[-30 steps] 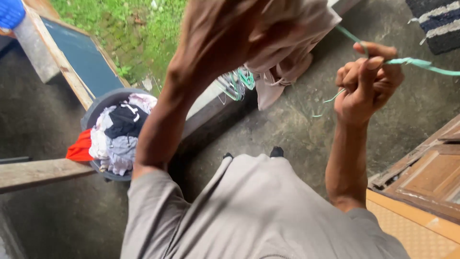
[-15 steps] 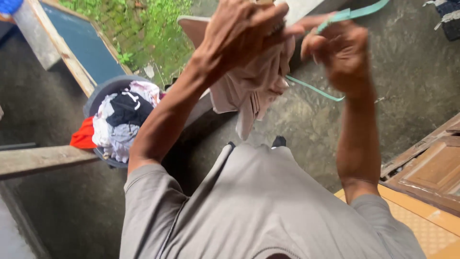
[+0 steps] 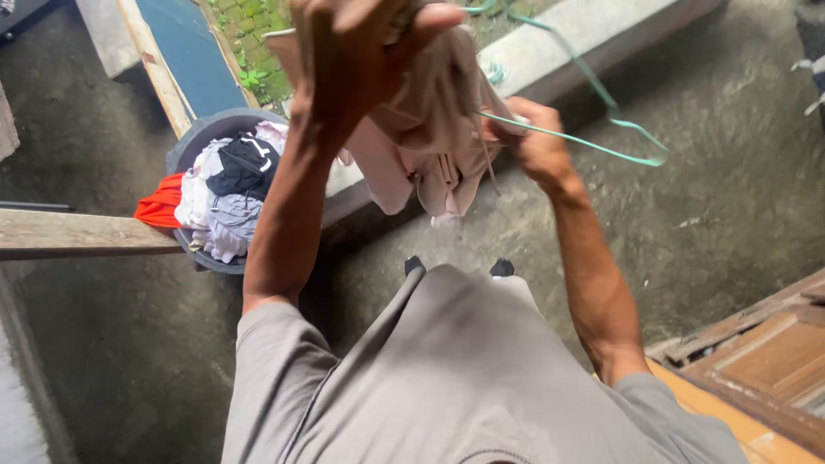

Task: Hanging wet laundry on hangers and placing them on a drying rack

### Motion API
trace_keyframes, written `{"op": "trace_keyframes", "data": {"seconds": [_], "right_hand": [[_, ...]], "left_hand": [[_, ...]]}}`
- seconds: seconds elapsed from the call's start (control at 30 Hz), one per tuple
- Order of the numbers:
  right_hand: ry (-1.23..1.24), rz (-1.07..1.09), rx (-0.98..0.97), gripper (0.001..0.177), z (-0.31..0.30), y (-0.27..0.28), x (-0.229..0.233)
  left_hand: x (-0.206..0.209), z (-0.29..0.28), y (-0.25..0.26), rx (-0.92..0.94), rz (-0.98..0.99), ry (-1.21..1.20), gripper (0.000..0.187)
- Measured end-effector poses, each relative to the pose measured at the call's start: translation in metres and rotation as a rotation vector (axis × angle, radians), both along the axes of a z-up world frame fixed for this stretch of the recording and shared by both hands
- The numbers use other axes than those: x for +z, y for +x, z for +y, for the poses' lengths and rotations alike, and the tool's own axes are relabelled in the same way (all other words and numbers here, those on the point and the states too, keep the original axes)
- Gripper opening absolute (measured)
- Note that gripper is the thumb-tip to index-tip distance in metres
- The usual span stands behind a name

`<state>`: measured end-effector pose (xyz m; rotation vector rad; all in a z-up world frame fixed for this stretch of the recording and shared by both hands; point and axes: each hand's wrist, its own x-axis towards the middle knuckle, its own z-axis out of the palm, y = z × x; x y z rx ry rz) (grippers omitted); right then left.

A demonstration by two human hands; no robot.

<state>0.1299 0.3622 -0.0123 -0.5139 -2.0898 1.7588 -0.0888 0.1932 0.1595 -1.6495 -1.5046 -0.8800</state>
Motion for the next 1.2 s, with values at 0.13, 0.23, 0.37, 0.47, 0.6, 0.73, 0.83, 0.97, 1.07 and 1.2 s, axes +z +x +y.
{"op": "trace_keyframes", "data": {"seconds": [0.13,0.23,0.37,0.47,0.6,0.73,0.83,0.97,1.07,1.2], "right_hand": [[-0.100,0.127,0.018,0.053,0.039,0.023,0.036],[0.124,-0.021,-0.031,0.038,0.043,0.036,0.085],[0.037,-0.014,-0.028,0.026,0.057,0.041,0.085],[-0.333,0.186,-0.118,0.021,0.059,0.040,0.092],[0.245,0.157,-0.023,0.030,0.011,0.038,0.139],[0.801,0.292,0.144,0.061,-0.002,0.039,0.148],[1.147,-0.002,-0.143,0.074,0.011,0.023,0.123],[1.213,0.064,-0.147,0.011,0.006,0.017,0.111],[0.966,0.110,-0.193,0.012,-0.005,0.023,0.119],[0.861,0.144,-0.389,0.020,-0.002,0.030,0.130]], "left_hand": [[-0.025,-0.020,-0.039,0.228,0.244,0.089,0.052],[-0.037,-0.019,-0.039,0.284,0.281,0.143,0.049],[-0.056,-0.019,-0.051,0.327,0.243,0.223,0.046],[-0.066,-0.016,-0.052,0.378,0.365,0.165,0.042],[-0.087,0.006,-0.051,0.426,0.334,0.174,0.041],[-0.098,0.023,-0.043,0.310,0.039,0.301,0.038],[-0.077,0.017,-0.015,0.169,-0.056,0.300,0.038],[-0.082,0.022,-0.007,0.027,-0.086,0.273,0.038],[-0.071,0.019,-0.012,-0.255,-0.280,0.109,0.034],[-0.052,0.029,-0.033,-0.370,-0.564,-0.026,0.035]]}}
